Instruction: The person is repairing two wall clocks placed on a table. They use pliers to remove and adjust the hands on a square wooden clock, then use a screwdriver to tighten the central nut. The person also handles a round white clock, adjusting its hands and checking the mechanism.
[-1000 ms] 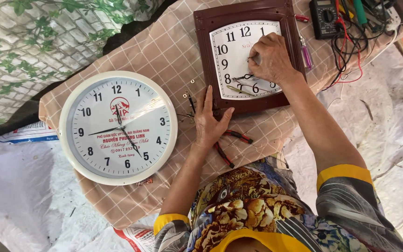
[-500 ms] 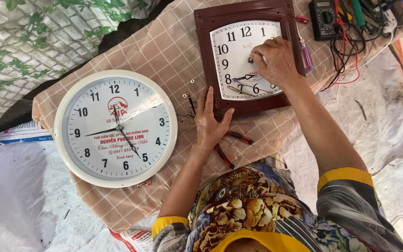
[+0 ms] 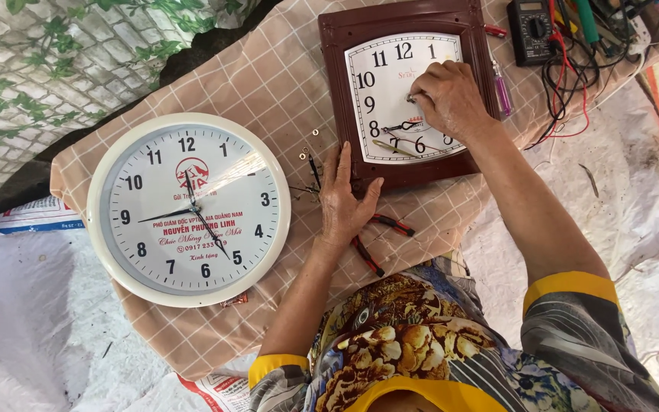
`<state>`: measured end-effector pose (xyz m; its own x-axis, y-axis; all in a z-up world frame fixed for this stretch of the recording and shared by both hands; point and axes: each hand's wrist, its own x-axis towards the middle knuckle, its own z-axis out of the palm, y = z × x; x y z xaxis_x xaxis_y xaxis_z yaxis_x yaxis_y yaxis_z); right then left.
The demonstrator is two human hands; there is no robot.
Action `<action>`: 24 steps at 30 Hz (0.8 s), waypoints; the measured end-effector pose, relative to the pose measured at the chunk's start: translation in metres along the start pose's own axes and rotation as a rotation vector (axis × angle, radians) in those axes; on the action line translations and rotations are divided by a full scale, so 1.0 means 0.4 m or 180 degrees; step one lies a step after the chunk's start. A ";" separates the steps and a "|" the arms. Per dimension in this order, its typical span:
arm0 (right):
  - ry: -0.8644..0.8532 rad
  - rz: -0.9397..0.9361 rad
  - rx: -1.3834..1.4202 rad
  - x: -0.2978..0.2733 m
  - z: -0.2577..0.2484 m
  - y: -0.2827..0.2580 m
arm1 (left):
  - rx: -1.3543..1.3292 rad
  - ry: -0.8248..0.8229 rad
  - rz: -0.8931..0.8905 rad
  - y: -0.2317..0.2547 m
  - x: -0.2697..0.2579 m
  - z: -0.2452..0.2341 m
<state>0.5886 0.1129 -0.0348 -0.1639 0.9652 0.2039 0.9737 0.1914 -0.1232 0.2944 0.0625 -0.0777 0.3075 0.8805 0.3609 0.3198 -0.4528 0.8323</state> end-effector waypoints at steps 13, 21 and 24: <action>-0.0234 0.0040 -0.0817 -0.002 -0.007 -0.005 | -0.0022 0.0031 0.0034 0.010 0.005 -0.006; 0.0132 -0.0190 -0.0216 0.002 -0.006 0.004 | 0.0039 0.0025 0.0028 0.002 0.005 -0.001; -0.0026 -0.0135 -0.0339 0.005 -0.008 -0.003 | 0.0032 0.0033 0.0037 0.001 0.001 0.000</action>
